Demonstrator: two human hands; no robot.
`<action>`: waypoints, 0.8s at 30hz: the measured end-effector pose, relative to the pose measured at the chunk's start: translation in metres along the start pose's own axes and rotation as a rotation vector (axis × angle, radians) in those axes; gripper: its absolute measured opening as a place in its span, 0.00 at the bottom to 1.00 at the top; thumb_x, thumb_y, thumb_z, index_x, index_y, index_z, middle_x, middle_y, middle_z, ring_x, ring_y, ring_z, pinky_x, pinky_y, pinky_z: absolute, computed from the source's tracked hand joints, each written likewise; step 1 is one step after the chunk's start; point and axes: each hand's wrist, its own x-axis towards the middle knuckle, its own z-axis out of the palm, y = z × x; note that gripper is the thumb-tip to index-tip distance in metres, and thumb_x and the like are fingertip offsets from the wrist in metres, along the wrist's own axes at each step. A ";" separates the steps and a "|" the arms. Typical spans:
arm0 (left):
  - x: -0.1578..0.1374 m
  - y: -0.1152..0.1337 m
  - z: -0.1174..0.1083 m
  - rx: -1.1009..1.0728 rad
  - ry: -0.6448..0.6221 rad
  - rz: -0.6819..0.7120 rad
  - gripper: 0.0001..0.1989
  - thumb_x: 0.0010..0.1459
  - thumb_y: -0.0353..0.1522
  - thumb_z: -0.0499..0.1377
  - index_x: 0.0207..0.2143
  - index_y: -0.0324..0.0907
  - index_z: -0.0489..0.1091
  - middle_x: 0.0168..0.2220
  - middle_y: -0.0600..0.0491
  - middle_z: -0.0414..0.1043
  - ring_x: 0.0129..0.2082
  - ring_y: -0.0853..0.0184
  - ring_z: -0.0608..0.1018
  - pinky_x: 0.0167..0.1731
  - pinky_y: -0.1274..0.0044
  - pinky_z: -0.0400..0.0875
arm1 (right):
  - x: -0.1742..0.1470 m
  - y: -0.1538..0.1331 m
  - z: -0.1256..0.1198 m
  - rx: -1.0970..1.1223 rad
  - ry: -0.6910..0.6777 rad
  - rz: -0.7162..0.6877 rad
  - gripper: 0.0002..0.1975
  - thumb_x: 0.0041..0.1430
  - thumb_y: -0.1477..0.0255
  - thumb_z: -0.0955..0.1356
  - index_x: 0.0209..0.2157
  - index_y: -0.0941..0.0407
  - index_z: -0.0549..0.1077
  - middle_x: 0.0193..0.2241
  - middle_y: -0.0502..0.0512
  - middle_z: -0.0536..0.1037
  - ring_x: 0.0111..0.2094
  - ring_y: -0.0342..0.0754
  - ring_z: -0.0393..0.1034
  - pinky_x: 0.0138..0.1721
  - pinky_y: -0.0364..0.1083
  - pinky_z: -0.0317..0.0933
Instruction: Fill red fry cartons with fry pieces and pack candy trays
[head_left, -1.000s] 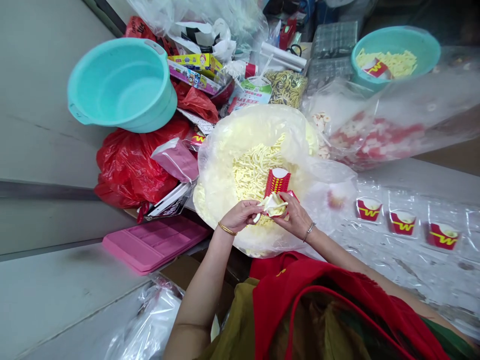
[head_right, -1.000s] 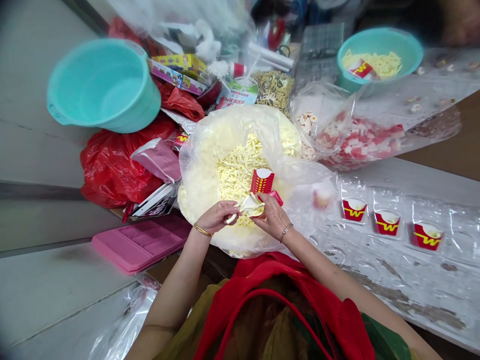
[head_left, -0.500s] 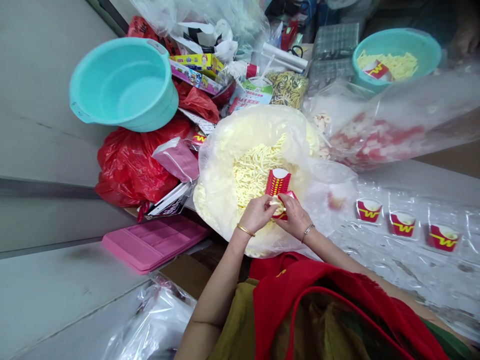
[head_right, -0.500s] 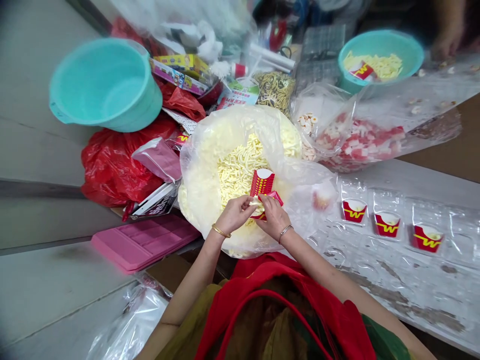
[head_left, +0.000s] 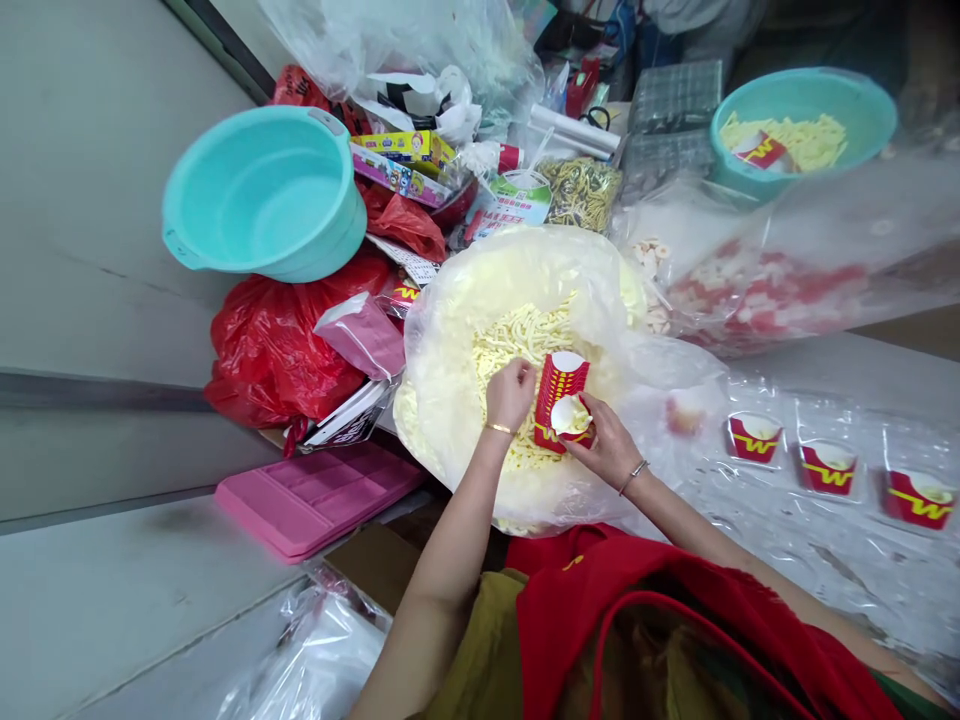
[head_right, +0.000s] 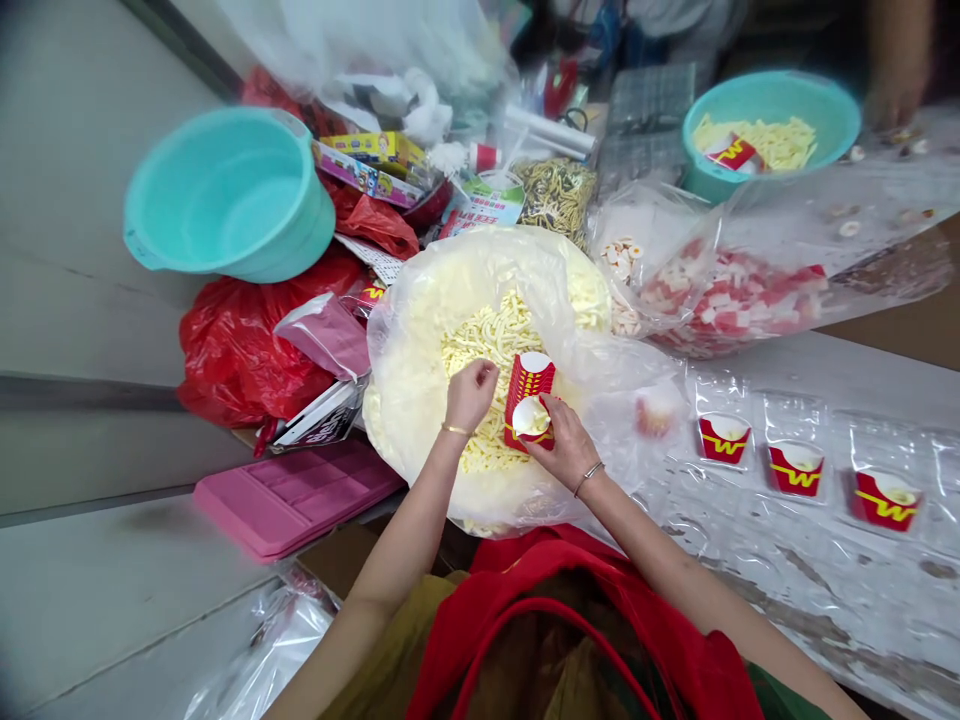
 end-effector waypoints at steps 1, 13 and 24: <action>0.014 -0.006 0.003 0.045 0.067 -0.090 0.11 0.58 0.38 0.53 0.37 0.41 0.69 0.29 0.51 0.72 0.30 0.67 0.72 0.32 0.77 0.62 | 0.000 0.001 0.000 0.001 0.002 0.009 0.35 0.53 0.64 0.69 0.59 0.57 0.54 0.51 0.66 0.66 0.52 0.59 0.62 0.50 0.60 0.62; 0.039 -0.064 0.014 -0.155 0.155 -0.179 0.08 0.51 0.30 0.54 0.33 0.38 0.69 0.29 0.55 0.69 0.29 0.72 0.70 0.34 0.80 0.64 | -0.001 0.003 -0.007 0.004 -0.004 0.046 0.35 0.52 0.63 0.69 0.58 0.57 0.54 0.50 0.65 0.67 0.51 0.58 0.63 0.49 0.58 0.63; -0.016 -0.067 -0.024 -0.185 -0.008 -0.214 0.04 0.49 0.29 0.53 0.26 0.39 0.67 0.24 0.56 0.68 0.26 0.71 0.73 0.28 0.81 0.65 | -0.004 -0.006 0.005 -0.020 -0.060 -0.025 0.36 0.51 0.63 0.69 0.58 0.59 0.54 0.52 0.67 0.66 0.53 0.60 0.62 0.52 0.61 0.60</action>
